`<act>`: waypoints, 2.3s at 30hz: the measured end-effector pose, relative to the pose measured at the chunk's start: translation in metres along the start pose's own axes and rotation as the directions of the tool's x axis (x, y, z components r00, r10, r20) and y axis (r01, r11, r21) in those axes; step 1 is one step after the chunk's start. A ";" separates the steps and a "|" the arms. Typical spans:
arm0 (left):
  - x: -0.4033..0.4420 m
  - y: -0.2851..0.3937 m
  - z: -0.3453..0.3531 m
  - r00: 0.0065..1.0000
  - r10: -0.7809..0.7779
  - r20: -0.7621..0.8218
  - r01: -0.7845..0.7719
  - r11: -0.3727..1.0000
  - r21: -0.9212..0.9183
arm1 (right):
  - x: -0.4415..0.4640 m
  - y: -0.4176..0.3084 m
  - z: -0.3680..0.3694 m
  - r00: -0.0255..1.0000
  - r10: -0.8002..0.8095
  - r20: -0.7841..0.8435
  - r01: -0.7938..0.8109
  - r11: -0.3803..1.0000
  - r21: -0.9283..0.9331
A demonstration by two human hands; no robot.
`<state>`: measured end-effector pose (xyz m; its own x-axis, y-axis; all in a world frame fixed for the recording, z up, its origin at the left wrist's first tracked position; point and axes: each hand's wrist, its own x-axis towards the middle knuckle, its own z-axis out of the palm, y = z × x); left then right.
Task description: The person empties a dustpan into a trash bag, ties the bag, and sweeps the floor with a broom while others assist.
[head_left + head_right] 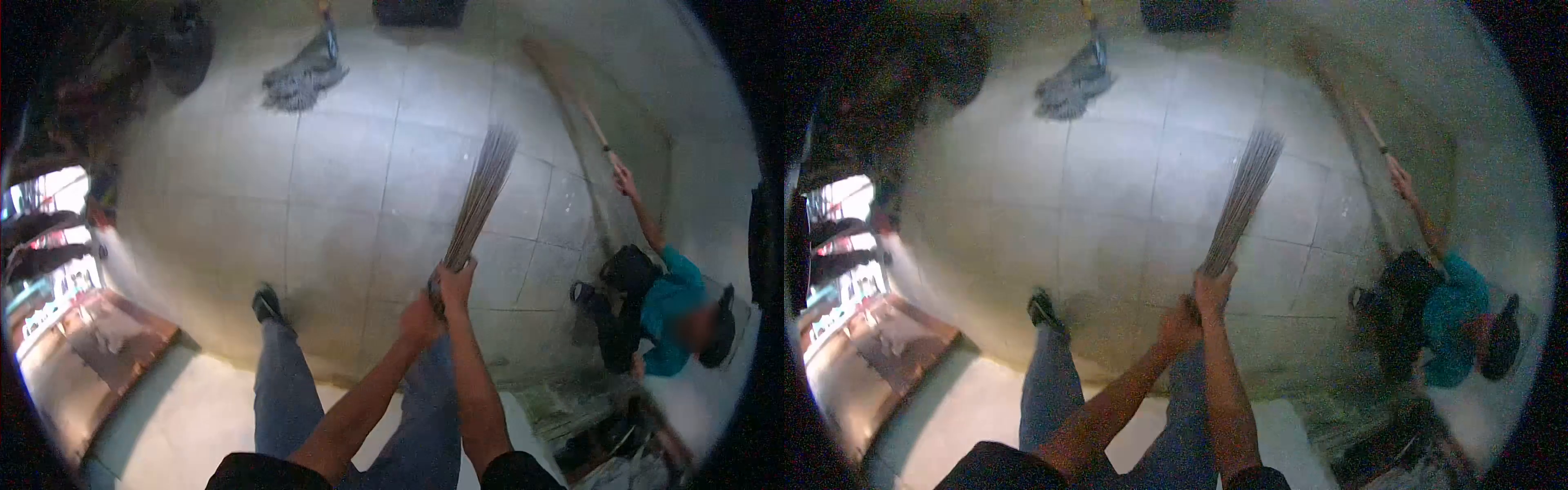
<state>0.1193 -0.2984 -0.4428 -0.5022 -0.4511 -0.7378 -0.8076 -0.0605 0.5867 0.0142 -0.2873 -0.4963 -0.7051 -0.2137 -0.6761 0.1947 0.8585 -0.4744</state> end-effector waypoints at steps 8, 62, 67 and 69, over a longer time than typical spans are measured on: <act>0.165 0.038 0.176 0.939 0.035 -0.343 -0.162 0.923 -0.348 | 0.202 0.042 -0.043 0.952 -0.294 -0.083 0.240 0.888 -0.392; -0.072 -0.274 -0.032 0.806 -0.472 -0.357 0.334 0.861 -0.383 | -0.136 0.078 0.280 0.947 -0.203 0.247 0.238 0.964 -0.121; 0.005 -0.170 0.089 0.982 -0.112 -0.151 0.082 0.978 -0.192 | 0.000 0.159 0.120 0.955 -0.121 -0.270 0.130 0.991 0.015; 0.042 -0.132 0.130 0.995 0.001 -0.099 -0.022 0.977 -0.211 | 0.041 0.144 0.057 0.968 -0.060 -0.245 0.089 0.990 0.106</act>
<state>0.1644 -0.1935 -0.5952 -0.4695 -0.5375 -0.7005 -0.7130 -0.2371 0.6598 0.0521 -0.1988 -0.6243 -0.8611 -0.1443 -0.4876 0.2027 0.7819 -0.5895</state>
